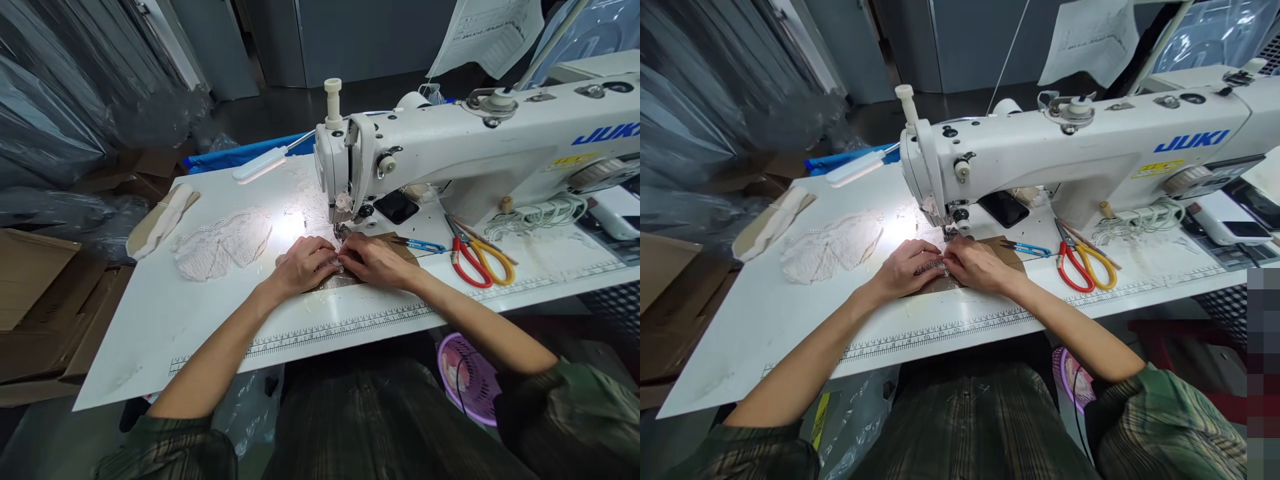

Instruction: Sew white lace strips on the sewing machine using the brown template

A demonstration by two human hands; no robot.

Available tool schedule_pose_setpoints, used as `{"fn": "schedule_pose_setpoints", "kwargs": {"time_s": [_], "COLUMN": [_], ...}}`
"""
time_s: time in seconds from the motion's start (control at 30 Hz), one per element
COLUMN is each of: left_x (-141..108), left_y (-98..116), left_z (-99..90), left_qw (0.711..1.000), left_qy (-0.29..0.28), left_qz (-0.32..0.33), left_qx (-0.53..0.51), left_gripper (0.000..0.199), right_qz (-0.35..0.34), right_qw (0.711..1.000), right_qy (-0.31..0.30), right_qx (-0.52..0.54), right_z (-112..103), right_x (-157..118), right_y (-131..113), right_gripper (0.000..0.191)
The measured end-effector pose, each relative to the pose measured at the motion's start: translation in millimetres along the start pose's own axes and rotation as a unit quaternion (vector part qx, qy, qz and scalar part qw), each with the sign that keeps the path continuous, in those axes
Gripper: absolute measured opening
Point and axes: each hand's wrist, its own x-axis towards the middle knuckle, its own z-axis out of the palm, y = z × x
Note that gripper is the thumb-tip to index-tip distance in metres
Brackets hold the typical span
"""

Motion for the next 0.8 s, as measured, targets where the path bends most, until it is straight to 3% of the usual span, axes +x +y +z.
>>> {"fn": "schedule_pose_setpoints", "kwargs": {"time_s": [0.13, 0.23, 0.37, 0.53, 0.7, 0.8], "left_x": [2, 3, 5, 4, 6, 7], "left_y": [1, 1, 3, 6, -1, -8], "left_z": [-3.8, -7.6, -7.1, -4.2, -6.6, -9.6], "left_qw": [0.998, 0.995, 0.996, 0.998, 0.997, 0.996], "left_qy": [0.029, 0.051, 0.047, 0.037, 0.071, 0.077], "left_qz": [-0.034, -0.055, -0.040, -0.030, -0.035, -0.046], "left_qx": [-0.054, -0.070, -0.067, -0.034, -0.025, -0.028], "left_gripper": [0.018, 0.016, 0.015, 0.022, 0.014, 0.014], "right_qz": [0.017, 0.016, 0.017, 0.031, 0.088, 0.039], "right_qw": [0.997, 0.997, 0.997, 0.998, 0.990, 0.998], "right_qy": [0.053, 0.046, 0.039, 0.025, 0.071, 0.042], "right_qx": [0.055, 0.063, 0.057, 0.038, 0.085, 0.009], "right_z": [3, 7, 9, 3, 5, 12], "right_x": [-6, -14, -12, 3, 1, -7], "right_y": [4, 7, 6, 4, 3, 3], "right_gripper": [0.014, 0.015, 0.043, 0.015, 0.022, 0.029]}}
